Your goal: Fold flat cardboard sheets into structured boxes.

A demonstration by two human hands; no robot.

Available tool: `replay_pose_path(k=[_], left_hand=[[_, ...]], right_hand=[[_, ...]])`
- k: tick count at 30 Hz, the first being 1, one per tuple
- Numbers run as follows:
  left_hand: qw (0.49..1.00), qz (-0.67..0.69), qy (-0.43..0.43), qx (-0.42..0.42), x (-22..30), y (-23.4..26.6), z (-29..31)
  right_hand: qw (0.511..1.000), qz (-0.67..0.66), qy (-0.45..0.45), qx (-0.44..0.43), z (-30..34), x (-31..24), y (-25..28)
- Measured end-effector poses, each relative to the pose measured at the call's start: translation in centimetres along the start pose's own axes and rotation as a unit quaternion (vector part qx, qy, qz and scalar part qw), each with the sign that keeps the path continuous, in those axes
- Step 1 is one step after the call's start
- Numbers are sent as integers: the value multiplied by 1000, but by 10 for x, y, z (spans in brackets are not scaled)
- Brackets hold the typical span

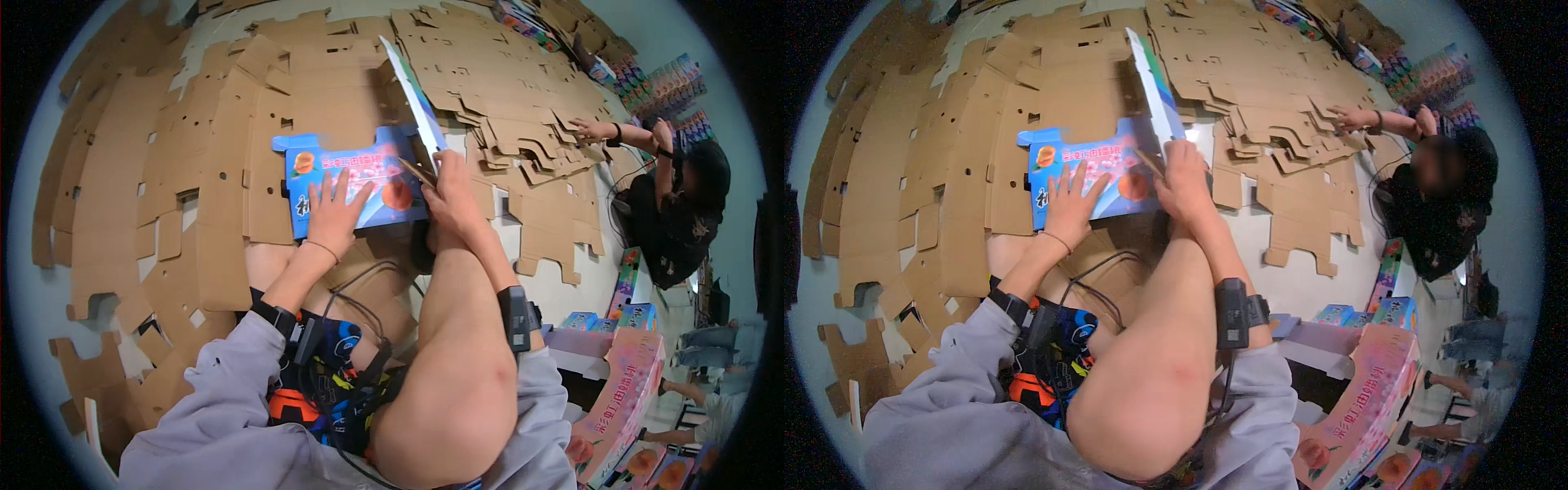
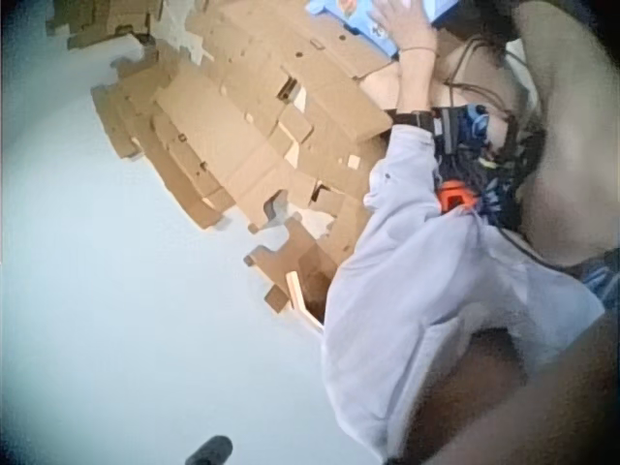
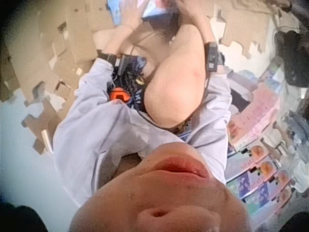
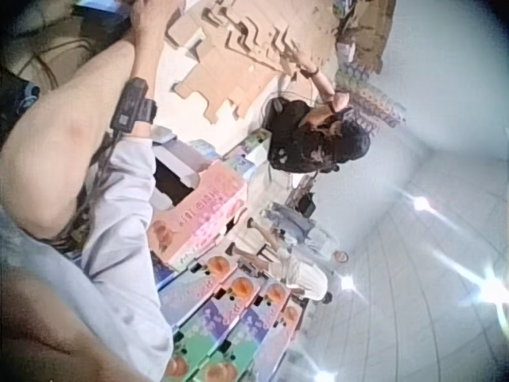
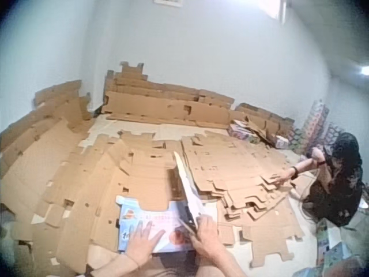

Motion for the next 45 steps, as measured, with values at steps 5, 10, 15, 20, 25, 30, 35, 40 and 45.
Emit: replay_pose_path(k=[5,10,15,20,25,30,35,40,45], left_hand=[[1000,-19,0,21,-2,3,6],[995,79,3,-61,-8,24,20],[879,442,-8,-177,-11,77,81],[682,575,221,-394,-86,82,186],[719,485,465,-177,-231,83,233],[827,442,346,-39,-218,131,167],[873,449,188,-6,-207,142,94],[825,536,178,-36,-184,145,56],[888,436,26,-142,-164,155,47]], right_hand=[[997,20,63,-27,14,-16,-11],[996,24,58,-65,16,-18,-21],[997,-15,64,-48,20,-6,-20],[997,-46,45,-45,17,0,-16],[998,-39,21,-48,21,-3,-8],[998,-45,33,-39,23,-6,-15],[998,-46,24,-22,25,-6,-9],[998,-56,26,-17,24,-9,-9],[998,-59,19,-1,27,-6,2]])
Point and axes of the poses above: each hand's wrist, its own z-axis away from the middle knuckle, its own y-axis out of the back of the hand, x = y × z, the point moved 10 cm from there along -z, towards the middle knuckle, and after that the axes turned 13 degrees about y, right-handed, at the moved point
